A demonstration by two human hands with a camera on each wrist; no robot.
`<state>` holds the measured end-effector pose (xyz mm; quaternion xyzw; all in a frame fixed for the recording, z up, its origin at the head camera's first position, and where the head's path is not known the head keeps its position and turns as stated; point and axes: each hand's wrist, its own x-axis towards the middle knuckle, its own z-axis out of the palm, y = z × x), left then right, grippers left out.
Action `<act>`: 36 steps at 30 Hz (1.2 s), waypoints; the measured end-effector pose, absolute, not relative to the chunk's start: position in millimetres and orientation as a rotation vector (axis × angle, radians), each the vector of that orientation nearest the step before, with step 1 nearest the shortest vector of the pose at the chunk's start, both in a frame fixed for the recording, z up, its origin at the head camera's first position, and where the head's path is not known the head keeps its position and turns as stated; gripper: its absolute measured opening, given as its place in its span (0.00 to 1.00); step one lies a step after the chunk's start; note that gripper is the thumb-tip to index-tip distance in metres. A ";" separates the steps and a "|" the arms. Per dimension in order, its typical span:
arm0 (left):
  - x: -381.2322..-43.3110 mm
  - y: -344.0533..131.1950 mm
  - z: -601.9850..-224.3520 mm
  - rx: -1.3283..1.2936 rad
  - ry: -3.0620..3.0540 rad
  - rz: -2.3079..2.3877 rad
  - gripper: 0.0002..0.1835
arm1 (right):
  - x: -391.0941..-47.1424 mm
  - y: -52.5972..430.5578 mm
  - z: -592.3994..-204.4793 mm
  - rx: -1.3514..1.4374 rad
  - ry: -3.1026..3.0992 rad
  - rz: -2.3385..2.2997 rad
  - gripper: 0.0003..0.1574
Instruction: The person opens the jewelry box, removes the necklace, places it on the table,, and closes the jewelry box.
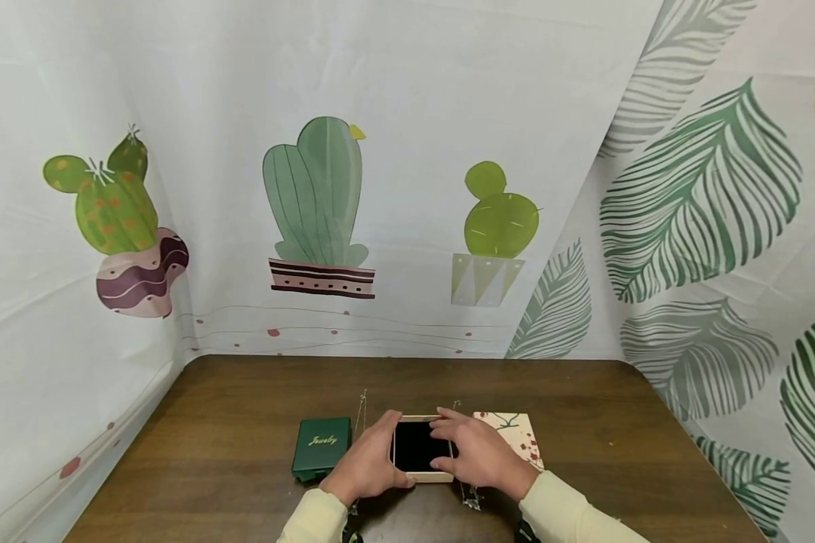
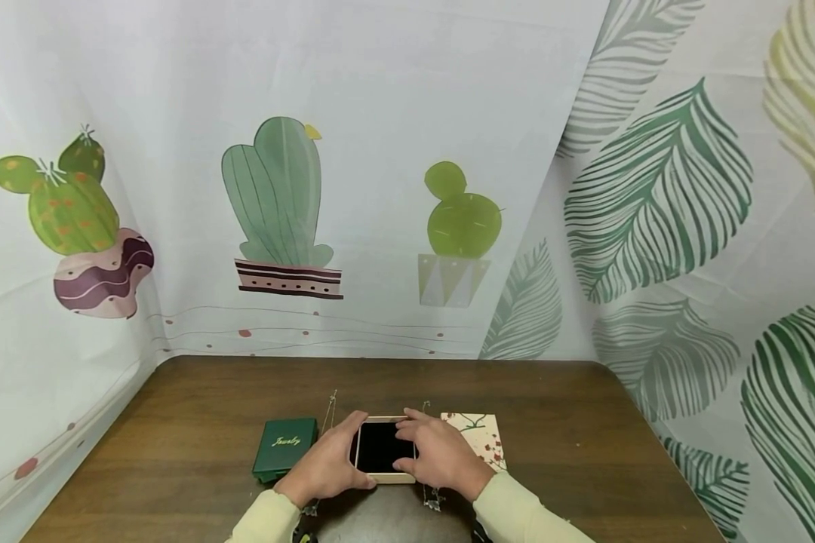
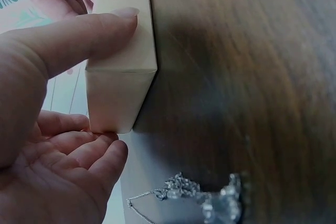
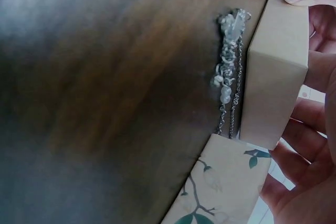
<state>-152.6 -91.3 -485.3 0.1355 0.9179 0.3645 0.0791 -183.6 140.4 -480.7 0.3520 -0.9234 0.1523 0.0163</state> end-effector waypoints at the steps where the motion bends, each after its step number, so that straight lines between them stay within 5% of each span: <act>1: -152.5 -91.2 -485.4 0.406 2.748 1.092 0.59 | -183.9 140.5 -481.2 1.093 -2.876 0.477 0.24; 36: -152.0 -91.5 -485.7 0.347 2.674 1.138 0.63 | -186.5 153.9 -488.5 1.144 -2.760 0.680 0.28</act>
